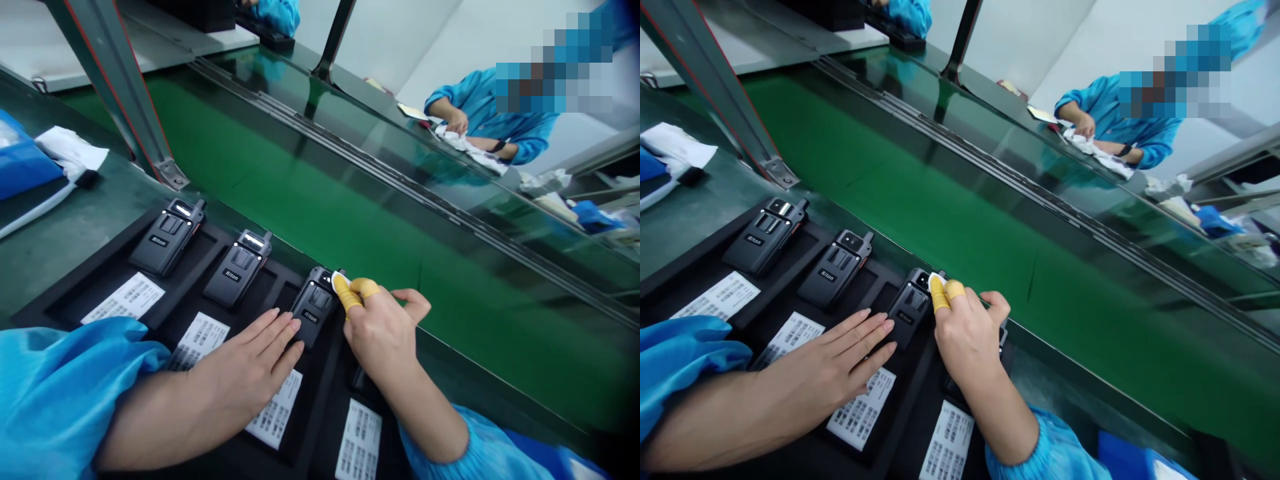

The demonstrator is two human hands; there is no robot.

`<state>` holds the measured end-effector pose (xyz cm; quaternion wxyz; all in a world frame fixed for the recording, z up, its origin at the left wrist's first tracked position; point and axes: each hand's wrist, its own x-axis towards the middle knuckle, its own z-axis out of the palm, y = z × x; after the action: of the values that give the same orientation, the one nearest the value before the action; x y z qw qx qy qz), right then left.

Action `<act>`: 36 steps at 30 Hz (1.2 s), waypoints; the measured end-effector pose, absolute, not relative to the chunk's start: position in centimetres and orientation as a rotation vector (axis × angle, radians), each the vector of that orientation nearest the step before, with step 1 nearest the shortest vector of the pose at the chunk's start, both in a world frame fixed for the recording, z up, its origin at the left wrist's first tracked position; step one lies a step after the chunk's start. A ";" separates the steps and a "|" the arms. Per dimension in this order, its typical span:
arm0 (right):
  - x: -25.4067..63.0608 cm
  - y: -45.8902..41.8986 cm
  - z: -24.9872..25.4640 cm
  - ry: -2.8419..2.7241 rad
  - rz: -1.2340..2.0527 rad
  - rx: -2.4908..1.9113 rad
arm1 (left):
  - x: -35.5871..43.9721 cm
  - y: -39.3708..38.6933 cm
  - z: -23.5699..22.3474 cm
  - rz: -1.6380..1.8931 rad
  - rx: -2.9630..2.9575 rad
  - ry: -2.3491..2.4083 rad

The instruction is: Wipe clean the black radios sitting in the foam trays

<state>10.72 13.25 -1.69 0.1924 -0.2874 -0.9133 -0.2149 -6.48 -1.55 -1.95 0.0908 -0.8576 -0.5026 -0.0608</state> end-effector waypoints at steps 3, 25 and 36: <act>11.9 13.3 -1.6 -2.542 -0.624 -0.884 | -6.4 -1.5 -2.0 -0.231 -2.540 -1.523; 11.8 14.2 -1.2 -2.517 -0.637 -0.836 | -6.6 -1.2 -2.1 -0.244 -2.528 -1.474; 12.8 12.2 -1.3 -2.505 -0.600 -0.853 | -6.7 -1.0 -1.7 -0.326 -2.560 -1.441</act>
<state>12.85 12.21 -1.27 0.2126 -0.3072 -0.9021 -0.2161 -6.66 -1.02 -1.72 0.0926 -0.8624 -0.4855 -0.1097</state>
